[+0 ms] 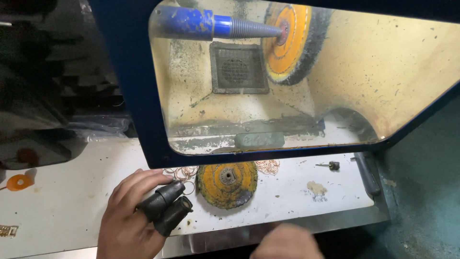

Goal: Polishing small jewelry rings using a handheld rotary tool at a workshop bench.

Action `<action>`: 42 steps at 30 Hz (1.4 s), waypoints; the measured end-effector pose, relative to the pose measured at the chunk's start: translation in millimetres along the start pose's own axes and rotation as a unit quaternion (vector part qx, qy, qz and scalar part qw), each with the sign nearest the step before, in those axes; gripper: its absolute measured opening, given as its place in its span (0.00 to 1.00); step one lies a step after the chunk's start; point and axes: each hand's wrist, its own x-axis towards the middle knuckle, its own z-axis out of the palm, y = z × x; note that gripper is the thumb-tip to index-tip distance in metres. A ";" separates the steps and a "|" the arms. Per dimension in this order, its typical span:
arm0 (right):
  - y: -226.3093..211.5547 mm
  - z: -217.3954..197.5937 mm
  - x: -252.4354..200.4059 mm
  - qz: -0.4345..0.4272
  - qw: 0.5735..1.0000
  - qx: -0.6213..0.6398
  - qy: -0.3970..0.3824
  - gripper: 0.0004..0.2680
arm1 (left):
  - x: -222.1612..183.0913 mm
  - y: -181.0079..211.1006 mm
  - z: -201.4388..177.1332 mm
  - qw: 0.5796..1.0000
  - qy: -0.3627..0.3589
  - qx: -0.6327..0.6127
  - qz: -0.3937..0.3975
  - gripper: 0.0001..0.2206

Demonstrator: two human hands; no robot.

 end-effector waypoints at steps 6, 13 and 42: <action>76.3 -42.2 88.6 0.115 0.932 -0.275 -0.208 0.15 | -1.6 -0.3 2.0 1.000 -0.011 0.017 -0.018 0.20; 81.8 -46.0 92.9 0.052 0.931 -0.324 -0.160 0.07 | -1.8 -6.4 3.2 0.988 -0.074 0.018 -0.137 0.23; 95.7 -87.3 78.6 0.226 0.925 -0.278 -0.128 0.05 | -4.8 -12.8 2.9 0.995 -0.073 0.024 -0.066 0.24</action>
